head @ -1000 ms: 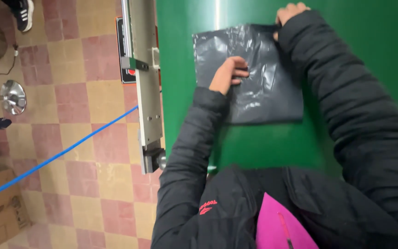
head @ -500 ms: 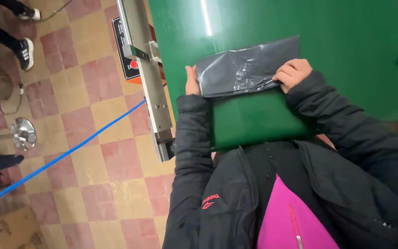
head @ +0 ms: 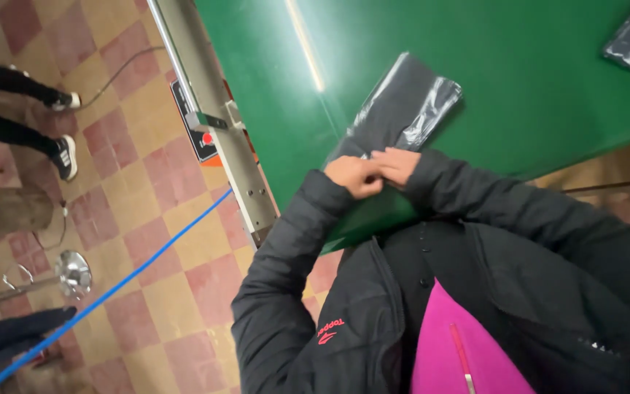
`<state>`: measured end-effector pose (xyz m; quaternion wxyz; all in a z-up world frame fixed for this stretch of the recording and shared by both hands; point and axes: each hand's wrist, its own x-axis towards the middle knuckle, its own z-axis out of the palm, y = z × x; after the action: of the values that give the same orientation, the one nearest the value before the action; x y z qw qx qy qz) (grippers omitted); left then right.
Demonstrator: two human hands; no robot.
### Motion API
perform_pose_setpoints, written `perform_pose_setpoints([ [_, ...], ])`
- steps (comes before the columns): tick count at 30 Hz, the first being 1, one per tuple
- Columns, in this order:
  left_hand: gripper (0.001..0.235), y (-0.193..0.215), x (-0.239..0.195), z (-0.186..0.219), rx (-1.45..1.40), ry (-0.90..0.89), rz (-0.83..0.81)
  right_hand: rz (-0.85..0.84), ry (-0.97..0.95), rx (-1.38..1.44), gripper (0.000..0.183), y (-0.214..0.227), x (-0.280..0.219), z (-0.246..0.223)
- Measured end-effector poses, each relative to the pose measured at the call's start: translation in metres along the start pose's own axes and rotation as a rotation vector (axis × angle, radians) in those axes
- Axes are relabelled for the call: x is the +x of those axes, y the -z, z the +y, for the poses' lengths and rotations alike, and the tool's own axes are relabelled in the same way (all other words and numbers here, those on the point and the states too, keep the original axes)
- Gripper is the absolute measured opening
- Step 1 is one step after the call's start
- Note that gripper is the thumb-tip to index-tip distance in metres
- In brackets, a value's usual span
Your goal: Folding plastic bags and placing them into a collection crate at a factory station.
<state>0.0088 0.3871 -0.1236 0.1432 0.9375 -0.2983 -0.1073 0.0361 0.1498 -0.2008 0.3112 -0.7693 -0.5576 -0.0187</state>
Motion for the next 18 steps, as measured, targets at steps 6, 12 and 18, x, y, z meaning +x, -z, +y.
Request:
perform_pose_setpoints([
  [6,0.062,-0.008,0.071,-0.035,-1.590,0.678,-0.274,0.010,-0.663,0.454,0.035,-0.010,-0.067,0.011],
  [12,0.044,-0.067,0.089,-0.072,-0.699,0.401,0.332,0.455,-1.156,0.882,0.038,-0.002,-0.054,0.063],
  [18,0.044,-0.008,0.102,0.011,-0.063,0.568,0.535,0.300,-1.305,0.554,0.036,-0.003,-0.042,0.051],
])
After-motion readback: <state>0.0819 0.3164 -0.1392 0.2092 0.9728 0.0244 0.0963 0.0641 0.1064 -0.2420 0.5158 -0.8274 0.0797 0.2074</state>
